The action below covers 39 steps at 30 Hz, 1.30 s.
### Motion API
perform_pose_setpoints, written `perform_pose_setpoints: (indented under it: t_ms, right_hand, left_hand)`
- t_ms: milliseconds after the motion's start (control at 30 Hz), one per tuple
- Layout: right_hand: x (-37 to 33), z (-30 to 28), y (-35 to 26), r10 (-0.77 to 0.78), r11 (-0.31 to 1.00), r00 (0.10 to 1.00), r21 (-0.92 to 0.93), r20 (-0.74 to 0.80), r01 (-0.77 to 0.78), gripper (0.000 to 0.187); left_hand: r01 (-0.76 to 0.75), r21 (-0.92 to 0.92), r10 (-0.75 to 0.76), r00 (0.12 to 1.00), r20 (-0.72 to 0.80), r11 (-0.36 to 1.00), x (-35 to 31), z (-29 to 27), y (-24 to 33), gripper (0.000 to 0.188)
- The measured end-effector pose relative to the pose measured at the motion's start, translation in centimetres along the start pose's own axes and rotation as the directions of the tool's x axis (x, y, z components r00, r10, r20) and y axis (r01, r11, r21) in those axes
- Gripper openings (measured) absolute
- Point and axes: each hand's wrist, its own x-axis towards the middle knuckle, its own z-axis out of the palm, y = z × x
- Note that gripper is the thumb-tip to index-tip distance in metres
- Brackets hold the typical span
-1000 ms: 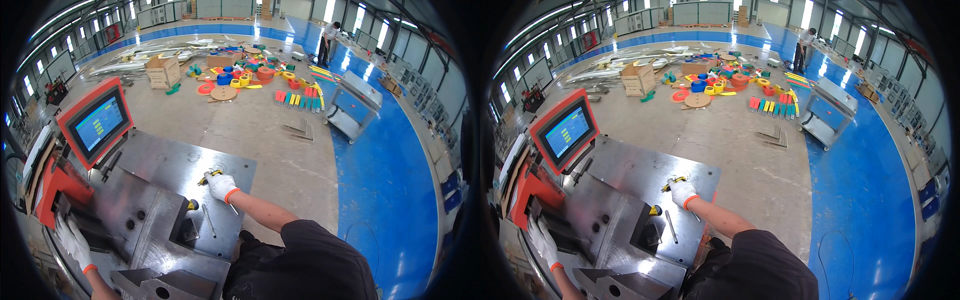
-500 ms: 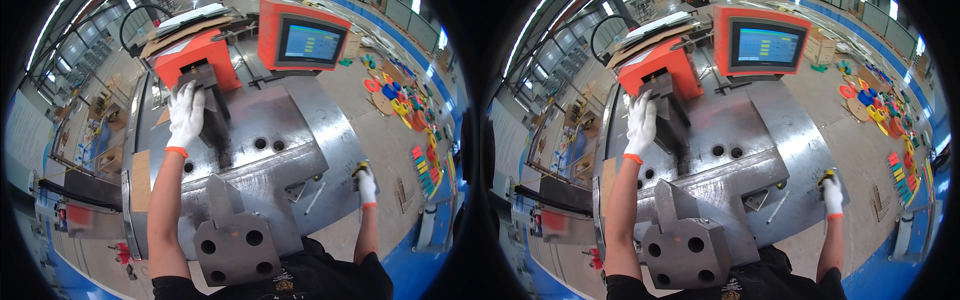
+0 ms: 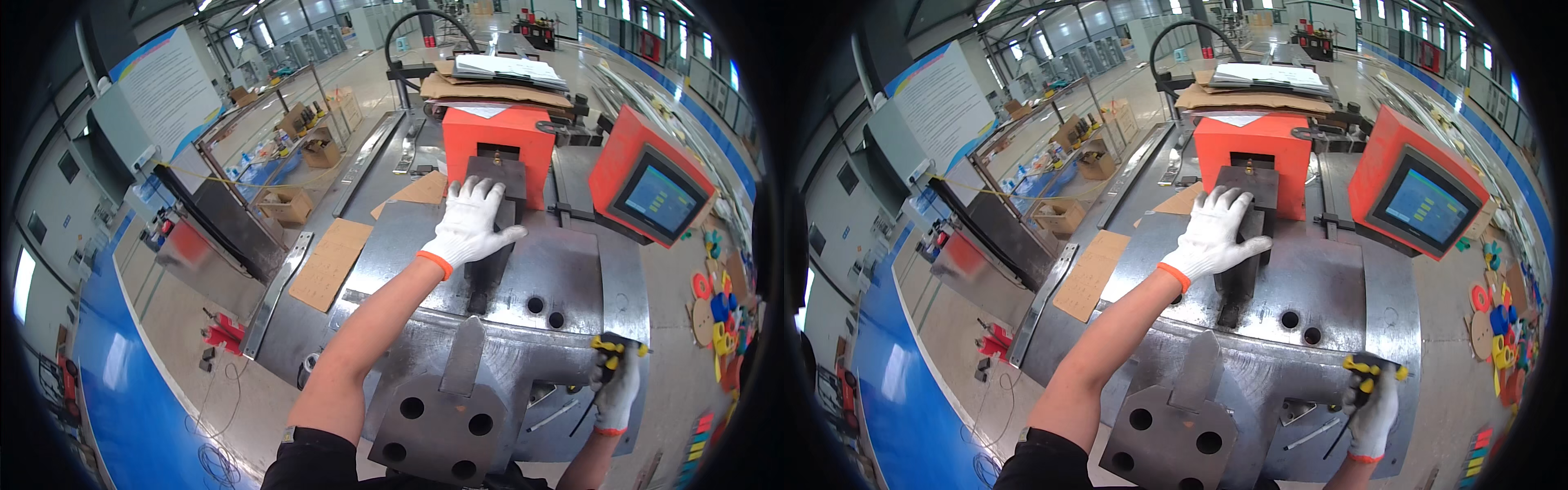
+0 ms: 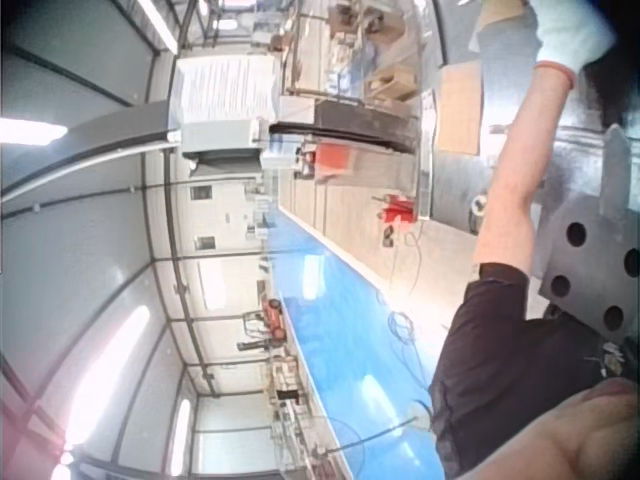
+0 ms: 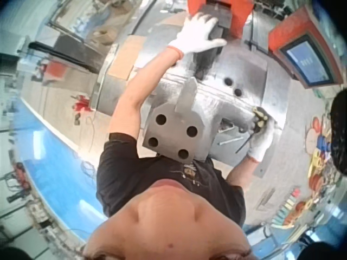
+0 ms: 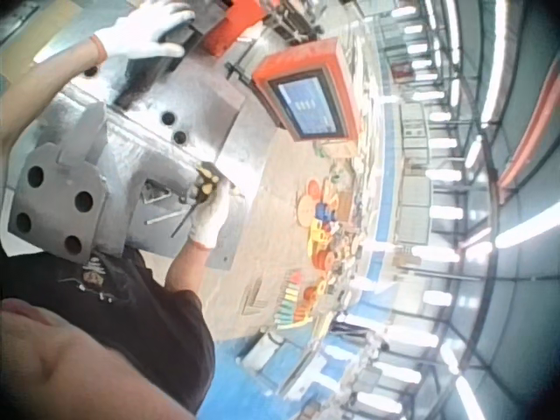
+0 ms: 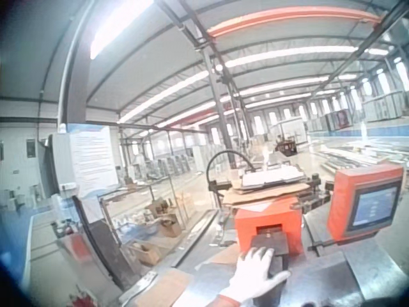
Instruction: The person operates a metal bending machine, places a metal strip into the press, and bends it into a V-shape. They measure the bent piece with a tape measure and adjust the machine settings via a touchscreen before repeating the process.
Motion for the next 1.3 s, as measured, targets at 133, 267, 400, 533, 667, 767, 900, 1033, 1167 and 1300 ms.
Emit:
perform_pose_setpoints:
  t_ms: [133,267,400,533,667,767,900,1033,1167,1300]
  right_hand:
    - [1.0,5.0,-0.5,0.097,0.973,0.992,-0.216,0.076,-0.078,0.028]
    - [2.2,7.0,-0.4,-0.081,0.985,0.961,-0.127,0.265,0.119,0.055]
    - [4.9,8.1,0.9,-0.362,0.677,0.871,-0.548,0.333,0.491,0.053]
    - [7.4,8.2,2.2,-0.405,0.402,0.859,-0.783,0.313,0.475,0.059]
    - [11.0,6.6,5.3,-0.451,0.588,0.837,-0.603,0.310,0.539,0.079]
    - [11.3,6.8,6.2,-0.391,0.831,0.893,-0.332,0.222,0.446,0.089]
    - [10.6,8.6,3.4,-0.073,0.983,0.977,-0.153,0.202,0.105,0.092]
    - [13.1,10.7,2.8,0.066,0.983,0.982,0.156,0.178,-0.095,0.043]
    - [15.3,13.0,2.9,0.026,0.977,0.980,0.203,0.197,-0.067,0.030]
    - [15.4,15.3,2.5,-0.011,0.980,0.980,0.195,0.199,-0.029,0.029]
  left_hand:
    - [0.018,0.005,-0.018,1.000,-0.019,1.000,-1.1,0.0,-0.8,0.094]
    - [-0.008,-0.011,0.008,1.000,-0.018,1.000,-0.6,0.0,0.1,0.090]
    - [-0.019,0.007,0.020,0.996,-0.084,1.000,-1.4,0.0,-0.5,0.077]
    - [-0.093,0.021,0.095,0.989,-0.116,0.995,-1.5,0.6,-1.2,0.078]
    - [-0.077,-0.012,0.076,0.995,-0.069,0.997,-1.0,1.1,-0.7,0.075]
    - [-0.070,-0.026,0.068,0.995,-0.080,0.997,-1.3,1.3,-0.7,0.072]
    - [-0.073,-0.033,0.070,0.995,-0.075,0.997,-2.0,0.9,-0.8,0.070]
    - [-0.085,-0.039,0.082,0.994,-0.077,0.996,-2.1,0.5,-0.4,0.068]
    - [-0.098,-0.062,0.093,0.993,-0.074,0.993,-2.2,0.1,-0.2,0.067]
    - [-0.097,-0.067,0.093,0.994,-0.064,0.993,-2.6,0.1,-0.2,0.068]
